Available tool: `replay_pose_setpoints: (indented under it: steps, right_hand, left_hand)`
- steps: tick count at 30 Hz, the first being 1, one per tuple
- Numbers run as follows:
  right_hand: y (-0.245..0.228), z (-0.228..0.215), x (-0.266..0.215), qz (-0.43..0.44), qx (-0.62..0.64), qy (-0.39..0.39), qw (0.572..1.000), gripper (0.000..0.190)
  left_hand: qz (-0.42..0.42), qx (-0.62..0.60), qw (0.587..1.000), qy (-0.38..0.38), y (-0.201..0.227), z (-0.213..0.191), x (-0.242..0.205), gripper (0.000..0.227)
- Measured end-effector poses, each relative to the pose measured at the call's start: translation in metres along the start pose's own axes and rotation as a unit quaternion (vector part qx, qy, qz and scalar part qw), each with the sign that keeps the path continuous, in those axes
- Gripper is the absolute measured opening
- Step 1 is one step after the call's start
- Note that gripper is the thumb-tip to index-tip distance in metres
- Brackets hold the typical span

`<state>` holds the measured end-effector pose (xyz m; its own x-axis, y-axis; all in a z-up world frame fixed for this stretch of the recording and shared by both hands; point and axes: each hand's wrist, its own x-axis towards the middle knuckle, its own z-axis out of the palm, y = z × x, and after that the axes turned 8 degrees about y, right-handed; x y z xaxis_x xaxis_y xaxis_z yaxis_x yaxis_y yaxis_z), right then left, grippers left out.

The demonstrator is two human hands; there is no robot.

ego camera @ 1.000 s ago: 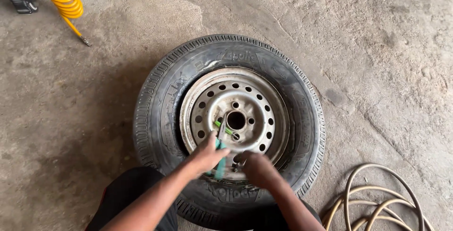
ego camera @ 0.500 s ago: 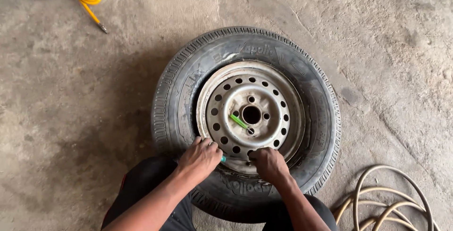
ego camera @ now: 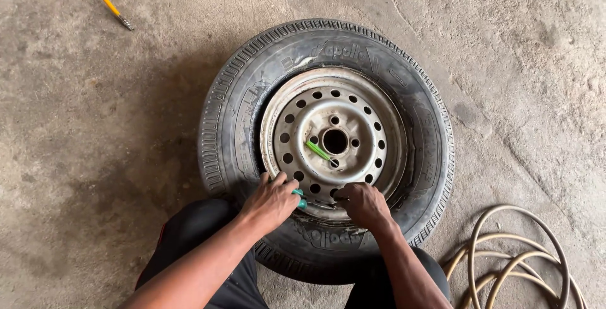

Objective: The person sits on the floor with a detached car tire and presses the valve stem to release air, at times using pliers on the valve. They hold an air hose near the wheel and continue working the valve area until the clip ends.

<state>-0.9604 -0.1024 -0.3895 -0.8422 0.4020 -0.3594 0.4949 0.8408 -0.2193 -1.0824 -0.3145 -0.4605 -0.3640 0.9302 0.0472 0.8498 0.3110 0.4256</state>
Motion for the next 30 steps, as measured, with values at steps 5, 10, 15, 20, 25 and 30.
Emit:
replay_pose_setpoints:
  steps: [5,10,15,20,25,30]
  right_hand:
    - [0.002,0.0,-0.003,-0.06,-0.008,0.035,0.998,0.015]
    - [-0.007,-0.004,-0.001,-0.056,-0.037,-0.011,0.998,0.021]
    - [0.0,0.009,0.006,-0.195,-0.113,0.0,0.974,0.016]
    - [0.002,0.011,0.015,-0.267,-0.171,-0.035,0.948,0.013]
    - [-0.03,-0.009,0.019,0.104,-0.116,-0.14,0.978,0.054]
    - [0.005,0.035,0.042,0.11,-0.082,-0.11,0.984,0.047]
  left_hand:
    - [-0.017,-0.034,0.999,-0.01,0.003,-0.012,-0.001,0.015]
    - [-0.012,-0.015,0.998,-0.051,0.007,-0.016,0.003,0.011]
    - [-0.006,0.047,0.999,-0.013,0.002,0.007,0.015,0.037]
    - [0.015,0.109,0.994,-0.004,0.002,-0.006,0.021,0.021]
    - [0.049,0.152,0.985,-0.061,-0.002,0.002,0.024,0.016]
    - [0.045,0.148,0.986,-0.064,-0.004,0.006,0.025,0.016]
